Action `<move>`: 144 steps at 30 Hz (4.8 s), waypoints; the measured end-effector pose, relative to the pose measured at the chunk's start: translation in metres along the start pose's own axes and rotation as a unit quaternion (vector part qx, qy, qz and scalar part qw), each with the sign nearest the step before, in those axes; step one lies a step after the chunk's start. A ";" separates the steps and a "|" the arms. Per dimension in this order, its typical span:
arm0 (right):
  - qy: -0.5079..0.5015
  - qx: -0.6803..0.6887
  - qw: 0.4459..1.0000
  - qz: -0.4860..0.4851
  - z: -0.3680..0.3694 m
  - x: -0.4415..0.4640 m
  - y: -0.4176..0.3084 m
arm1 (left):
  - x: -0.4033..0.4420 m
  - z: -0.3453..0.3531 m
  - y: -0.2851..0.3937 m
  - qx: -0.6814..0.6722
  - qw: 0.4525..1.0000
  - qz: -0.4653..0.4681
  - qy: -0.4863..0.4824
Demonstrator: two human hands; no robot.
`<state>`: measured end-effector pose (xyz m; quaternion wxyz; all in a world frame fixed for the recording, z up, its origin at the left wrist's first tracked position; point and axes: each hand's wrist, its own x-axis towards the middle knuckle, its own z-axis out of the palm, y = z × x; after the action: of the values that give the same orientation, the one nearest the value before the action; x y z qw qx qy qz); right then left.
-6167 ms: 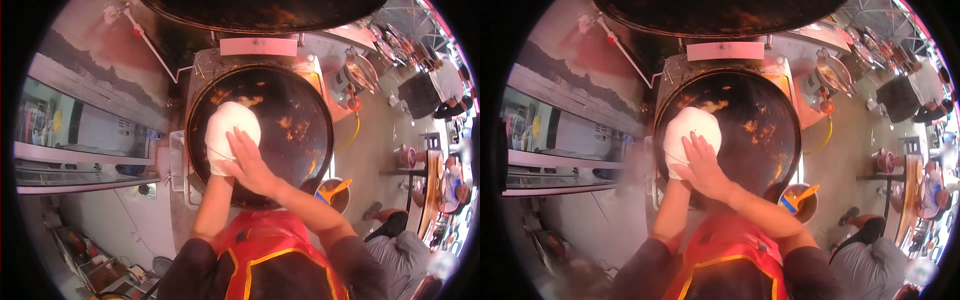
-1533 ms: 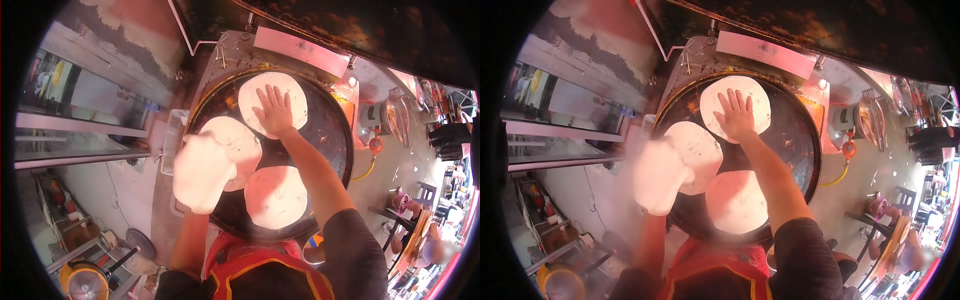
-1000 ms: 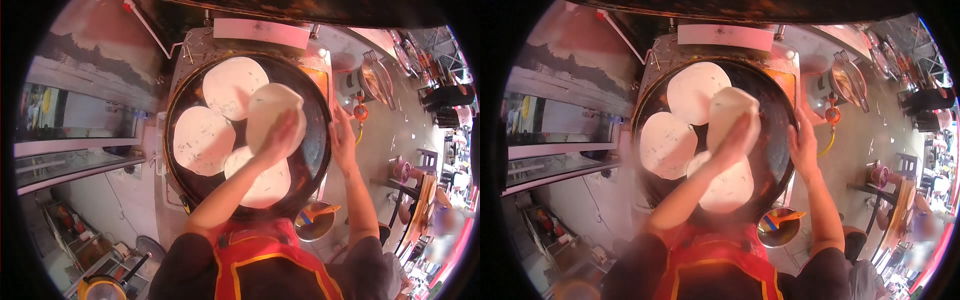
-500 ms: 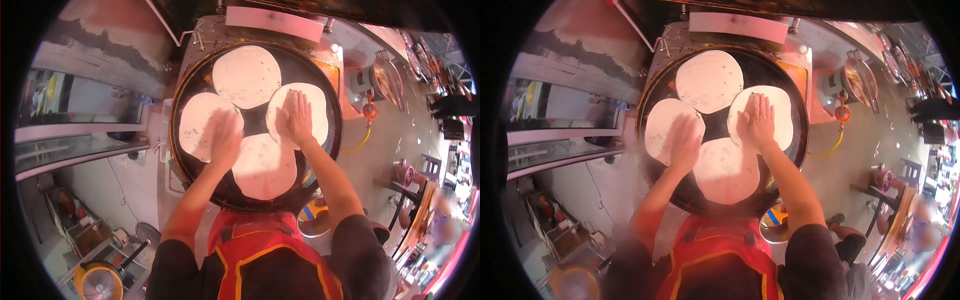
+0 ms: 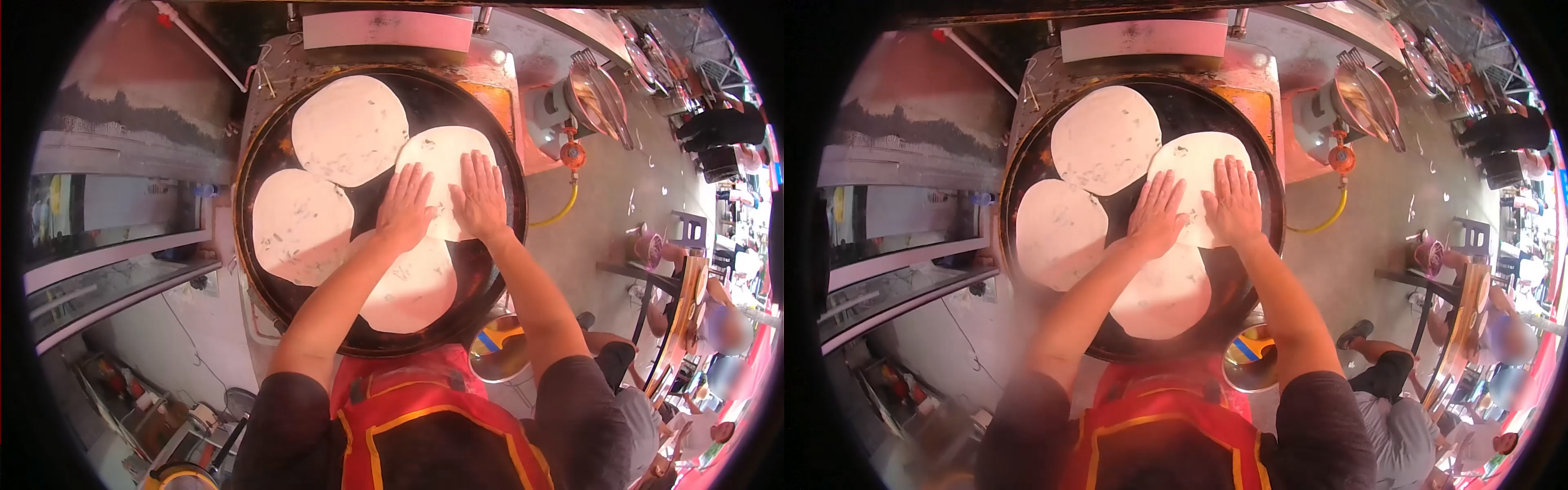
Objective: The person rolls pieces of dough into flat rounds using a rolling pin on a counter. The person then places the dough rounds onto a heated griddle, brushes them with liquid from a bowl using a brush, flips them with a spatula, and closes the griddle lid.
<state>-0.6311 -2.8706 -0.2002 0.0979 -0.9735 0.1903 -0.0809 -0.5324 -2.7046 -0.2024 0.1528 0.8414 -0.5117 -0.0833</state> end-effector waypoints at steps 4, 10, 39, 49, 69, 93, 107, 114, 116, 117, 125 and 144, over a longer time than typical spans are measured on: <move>-0.005 -0.047 0.999 -0.001 0.000 0.000 0.006 | -0.003 0.004 0.008 -0.038 0.999 -0.014 0.025; 0.042 0.038 0.995 0.079 -0.017 -0.003 0.008 | -0.007 -0.007 -0.003 -0.049 0.999 -0.006 0.023; -0.001 -0.055 0.998 0.017 0.003 -0.009 0.012 | -0.026 -0.034 -0.006 -0.033 0.998 -0.054 0.002; -0.066 0.142 0.944 -0.291 -0.001 0.001 -0.193 | -0.167 -0.095 -0.126 0.045 0.980 -0.193 0.016; -0.188 0.069 0.915 -0.350 -0.013 -0.093 -0.114 | -0.193 -0.064 -0.007 -0.043 0.989 0.068 -0.124; -0.063 0.014 0.989 -0.135 -0.018 -0.001 -0.024 | 0.002 -0.038 -0.105 0.027 0.980 -0.182 0.070; 0.040 0.235 0.969 -0.069 -0.129 0.031 -0.023 | -0.034 -0.119 -0.087 -0.074 0.984 -0.065 0.149; -0.071 0.329 0.894 0.295 -0.183 -0.255 0.069 | -0.195 -0.121 0.099 -0.440 0.833 -0.051 -0.331; -0.101 0.403 0.850 0.324 -0.169 -0.273 0.046 | -0.232 -0.068 0.135 -0.484 0.789 -0.080 -0.371; -0.088 0.457 0.819 0.336 -0.158 -0.272 0.037 | -0.242 -0.045 0.150 -0.550 0.733 -0.126 -0.380; 0.054 0.265 0.962 0.019 -0.138 -0.287 0.016 | -0.238 0.025 0.243 -0.468 0.820 -0.317 -0.088; -0.001 0.396 0.916 -0.063 -0.267 -0.229 -0.068 | -0.246 -0.129 0.207 -0.234 0.919 -0.241 0.206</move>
<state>-0.8681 -2.7630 0.0460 0.4700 -0.8653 0.0806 -0.1542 -0.7806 -2.5530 -0.0145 0.4226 0.8781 -0.2160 -0.0598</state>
